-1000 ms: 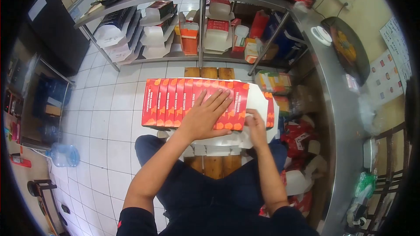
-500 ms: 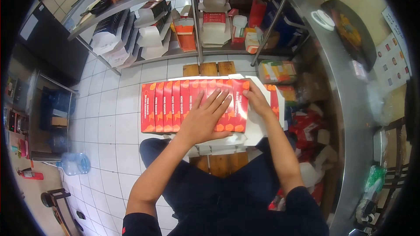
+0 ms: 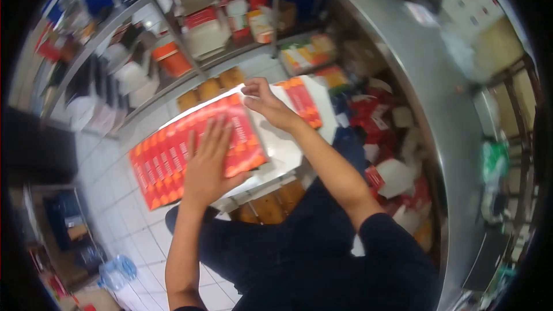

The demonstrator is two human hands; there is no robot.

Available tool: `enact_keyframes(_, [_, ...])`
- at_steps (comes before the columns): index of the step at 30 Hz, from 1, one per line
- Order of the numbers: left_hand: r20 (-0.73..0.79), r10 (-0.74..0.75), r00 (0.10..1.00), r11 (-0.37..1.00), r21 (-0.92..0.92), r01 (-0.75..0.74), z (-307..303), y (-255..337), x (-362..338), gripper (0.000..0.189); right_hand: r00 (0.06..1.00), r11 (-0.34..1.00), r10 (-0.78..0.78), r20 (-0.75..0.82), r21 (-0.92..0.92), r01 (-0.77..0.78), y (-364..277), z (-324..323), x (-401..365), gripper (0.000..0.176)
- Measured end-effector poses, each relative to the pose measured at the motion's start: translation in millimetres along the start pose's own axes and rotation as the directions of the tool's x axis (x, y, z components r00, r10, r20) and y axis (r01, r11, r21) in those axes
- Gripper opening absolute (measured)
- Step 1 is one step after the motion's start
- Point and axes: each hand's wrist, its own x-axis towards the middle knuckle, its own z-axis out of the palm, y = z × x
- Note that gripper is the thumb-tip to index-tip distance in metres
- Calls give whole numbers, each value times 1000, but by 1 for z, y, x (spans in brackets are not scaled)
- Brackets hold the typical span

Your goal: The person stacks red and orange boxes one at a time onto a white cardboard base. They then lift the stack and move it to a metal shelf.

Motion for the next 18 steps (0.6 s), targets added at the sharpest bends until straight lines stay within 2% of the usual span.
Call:
enact_keyframes(1, [7,-47,999,999,24,47,-4,2,1,102,996,996,-54,-70,-72,49,-1,-12,-4,48])
enact_keyframes(2, [18,-16,1000,1000,14,16,-7,4,4,102,984,990,-97,-149,-119,80,10,-33,-5,45])
enact_keyframes(4, [21,-37,999,999,38,37,-13,8,6,104,920,999,23,-392,-32,-39,1,-72,-27,37])
enact_keyframes(6, [59,-50,997,997,63,46,-17,14,9,106,807,982,-32,-590,-168,-83,29,-139,-50,37])
enact_keyframes(8, [90,-133,987,988,85,126,-21,23,14,113,642,881,-236,-730,-440,-175,92,-224,-73,33])
enact_keyframes(10, [110,-143,984,988,76,135,-17,27,21,114,548,729,-278,-789,-545,-414,109,-277,-106,36])
enact_keyframes(11, [101,-95,990,993,81,87,-15,28,25,113,564,708,-117,-817,-467,-530,97,-284,-114,39])
enact_keyframes(12, [91,-48,995,995,88,40,-13,28,29,111,576,585,-14,-818,-473,-658,99,-301,-122,42])
enact_keyframes(13, [128,-45,991,992,124,29,-6,26,30,109,581,436,90,-809,-493,-753,102,-318,-131,46])
enact_keyframes(14, [134,-59,989,990,136,41,-4,26,29,109,595,183,137,-792,-570,-801,130,-349,-146,51])
enact_keyframes(15, [134,-57,989,991,130,39,-4,26,29,108,667,223,78,-741,-639,-736,149,-365,-166,53])
enact_keyframes(17, [136,-53,989,990,135,35,-5,23,30,108,748,100,54,-662,-741,-664,188,-406,-203,55])
enact_keyframes(18, [148,-57,987,991,125,39,-7,20,29,108,754,22,77,-652,-755,-655,196,-411,-212,55])
